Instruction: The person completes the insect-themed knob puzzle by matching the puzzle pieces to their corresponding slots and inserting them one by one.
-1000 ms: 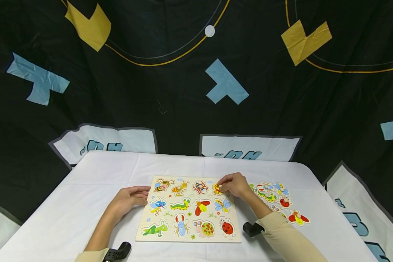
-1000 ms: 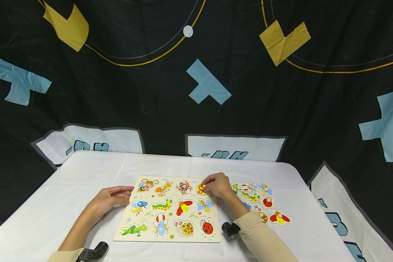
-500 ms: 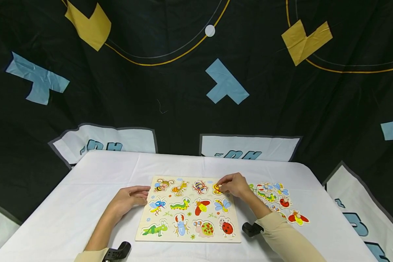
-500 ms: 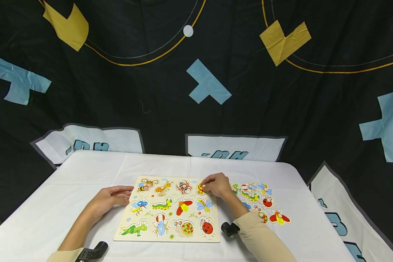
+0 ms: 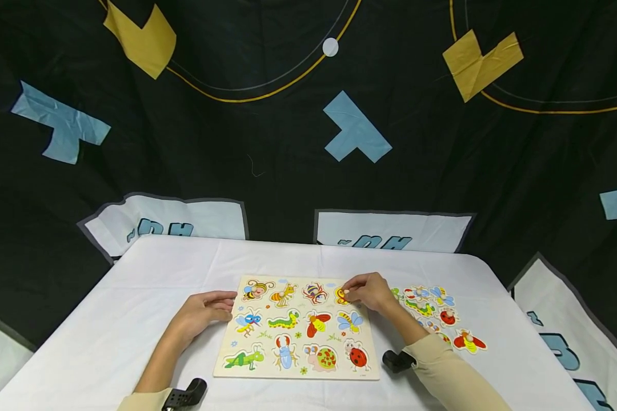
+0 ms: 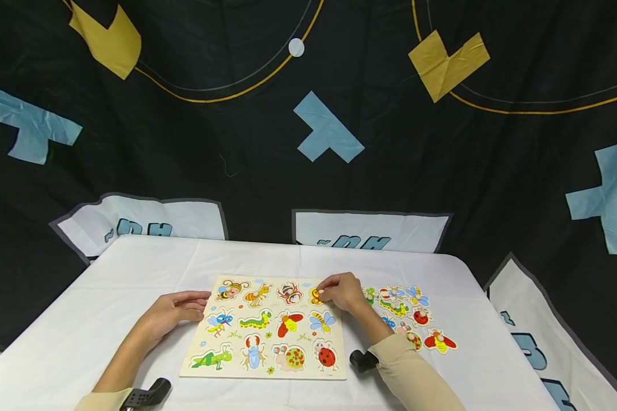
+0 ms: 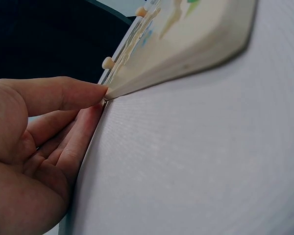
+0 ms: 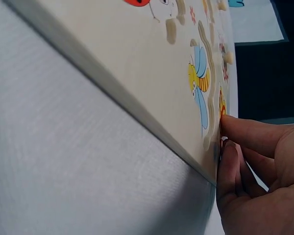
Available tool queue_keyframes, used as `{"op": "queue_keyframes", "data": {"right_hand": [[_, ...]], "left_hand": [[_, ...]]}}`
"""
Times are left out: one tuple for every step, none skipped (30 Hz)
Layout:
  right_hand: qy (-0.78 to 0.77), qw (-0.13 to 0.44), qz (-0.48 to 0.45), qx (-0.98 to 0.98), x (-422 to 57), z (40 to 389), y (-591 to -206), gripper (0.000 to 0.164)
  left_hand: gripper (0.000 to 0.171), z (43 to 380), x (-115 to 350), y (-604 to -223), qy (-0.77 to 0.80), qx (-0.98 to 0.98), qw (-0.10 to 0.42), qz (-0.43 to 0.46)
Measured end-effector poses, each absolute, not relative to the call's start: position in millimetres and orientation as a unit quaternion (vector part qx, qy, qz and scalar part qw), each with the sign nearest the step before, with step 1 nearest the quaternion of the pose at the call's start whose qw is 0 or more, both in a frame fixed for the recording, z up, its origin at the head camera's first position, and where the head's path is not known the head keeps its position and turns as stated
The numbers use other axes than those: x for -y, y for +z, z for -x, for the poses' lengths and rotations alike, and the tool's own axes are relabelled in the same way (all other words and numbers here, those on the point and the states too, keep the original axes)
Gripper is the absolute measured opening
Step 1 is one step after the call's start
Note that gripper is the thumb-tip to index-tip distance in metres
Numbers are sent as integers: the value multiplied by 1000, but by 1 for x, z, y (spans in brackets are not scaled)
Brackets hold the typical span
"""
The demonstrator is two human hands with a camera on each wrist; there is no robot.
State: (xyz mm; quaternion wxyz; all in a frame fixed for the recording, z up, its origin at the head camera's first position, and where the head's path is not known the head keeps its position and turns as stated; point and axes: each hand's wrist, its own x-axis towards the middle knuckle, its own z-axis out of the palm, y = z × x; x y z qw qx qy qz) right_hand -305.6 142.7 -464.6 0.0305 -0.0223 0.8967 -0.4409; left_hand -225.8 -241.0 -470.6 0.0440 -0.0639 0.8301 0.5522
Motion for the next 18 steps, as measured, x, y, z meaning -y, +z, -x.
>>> {"op": "queue_keyframes", "data": {"right_hand": [[-440,29,23,-897,-143,305,-465,10],[-438,27,24,-898,-143,305,-465,11],[-438,26,24,-898,-142,305,-465,11],[-437,24,25,-899,-142,305,-465,11],[-436,23,25,-899,-142,304,-465,11],[-436,22,25,-899,-142,304,-465,11],[-438,22,24,-898,-142,304,-465,11],[-438,22,25,-898,-142,304,-466,11],[-440,23,24,-897,-142,304,-466,11],[-441,24,24,-897,-143,304,-466,11],[-441,24,24,-897,-143,304,-466,12],[-441,24,26,-897,-143,303,-466,12],[-441,24,26,-897,-144,303,-465,12],[-441,25,27,-897,-144,303,-465,12],[-440,25,26,-897,-145,303,-465,13],[-439,24,27,-898,-146,303,-464,13],[-439,24,27,-898,-146,303,-463,14],[-439,25,26,-898,-147,303,-462,14]], "left_hand": [[58,226,241,-471,552,-830,44,64],[58,226,241,-471,553,-830,44,65],[58,226,241,-471,552,-830,44,64],[58,226,241,-471,552,-830,44,63],[58,226,241,-471,552,-830,43,62],[58,227,241,-471,552,-830,43,61],[58,227,241,-471,552,-830,43,60],[58,227,241,-471,552,-831,43,59],[59,227,241,-472,552,-831,43,58],[59,227,241,-472,552,-831,44,58],[59,227,241,-472,552,-831,44,59],[59,227,241,-472,552,-830,45,59],[58,227,241,-472,551,-831,46,60],[58,227,241,-472,550,-832,46,60],[58,227,241,-472,550,-832,46,61],[58,227,241,-472,549,-832,45,61],[58,227,241,-471,548,-833,45,61],[58,226,240,-471,547,-834,45,61]]}}
